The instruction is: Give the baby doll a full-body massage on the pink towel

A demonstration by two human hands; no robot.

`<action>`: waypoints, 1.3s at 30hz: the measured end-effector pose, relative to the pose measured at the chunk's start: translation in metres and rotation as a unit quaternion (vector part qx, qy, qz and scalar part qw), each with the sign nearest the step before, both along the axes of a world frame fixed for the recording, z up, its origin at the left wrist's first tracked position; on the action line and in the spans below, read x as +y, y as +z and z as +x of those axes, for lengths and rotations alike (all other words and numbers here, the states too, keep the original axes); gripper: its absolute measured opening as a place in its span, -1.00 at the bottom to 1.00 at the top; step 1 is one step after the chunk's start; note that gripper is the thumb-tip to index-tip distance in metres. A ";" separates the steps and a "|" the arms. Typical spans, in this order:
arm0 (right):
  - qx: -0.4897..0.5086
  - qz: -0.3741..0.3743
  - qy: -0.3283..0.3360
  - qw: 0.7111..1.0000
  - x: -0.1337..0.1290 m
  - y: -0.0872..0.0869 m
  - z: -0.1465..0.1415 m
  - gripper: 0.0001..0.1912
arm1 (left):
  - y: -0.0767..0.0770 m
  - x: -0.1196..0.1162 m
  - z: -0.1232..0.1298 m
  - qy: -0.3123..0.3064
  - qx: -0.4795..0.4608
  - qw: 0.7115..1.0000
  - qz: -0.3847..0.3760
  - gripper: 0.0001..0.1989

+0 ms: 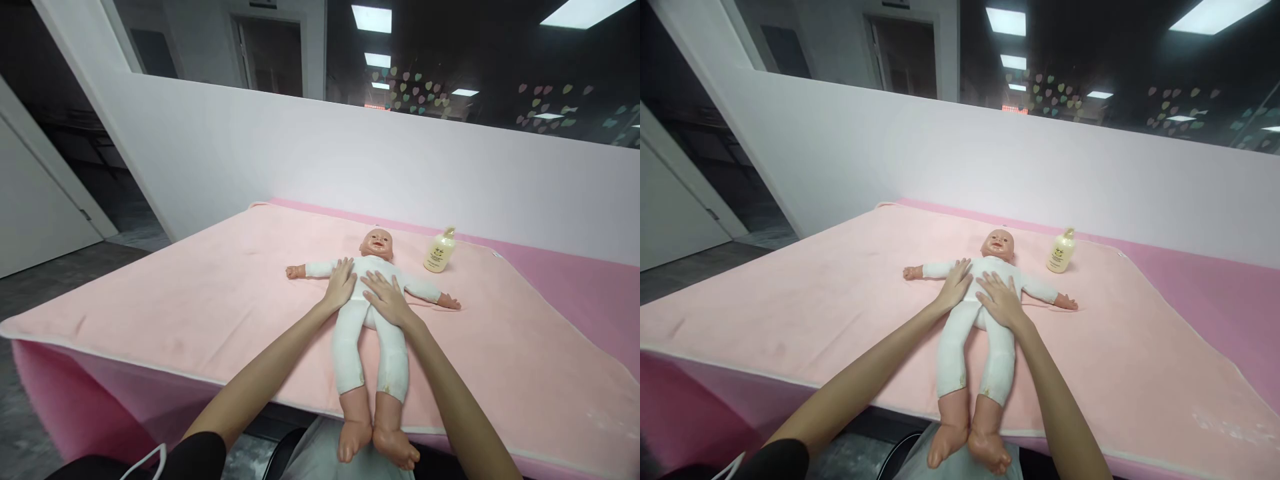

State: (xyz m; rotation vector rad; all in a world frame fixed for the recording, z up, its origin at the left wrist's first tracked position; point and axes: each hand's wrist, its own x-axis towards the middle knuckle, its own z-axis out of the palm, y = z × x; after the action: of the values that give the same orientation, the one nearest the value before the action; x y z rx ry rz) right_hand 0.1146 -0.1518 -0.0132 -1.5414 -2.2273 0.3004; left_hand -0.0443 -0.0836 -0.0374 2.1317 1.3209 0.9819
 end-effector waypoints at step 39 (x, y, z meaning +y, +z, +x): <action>0.244 0.057 -0.278 0.927 0.026 -0.036 0.024 -0.41 | 0.036 -0.034 0.003 -0.337 0.158 0.928 0.020 -0.58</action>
State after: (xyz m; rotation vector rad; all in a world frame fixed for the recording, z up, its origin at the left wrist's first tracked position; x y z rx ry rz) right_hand 0.1386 -0.1255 -0.0490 -1.7258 -1.3436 0.3273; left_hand -0.0416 -0.1181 -0.0011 2.5742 0.5815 0.3906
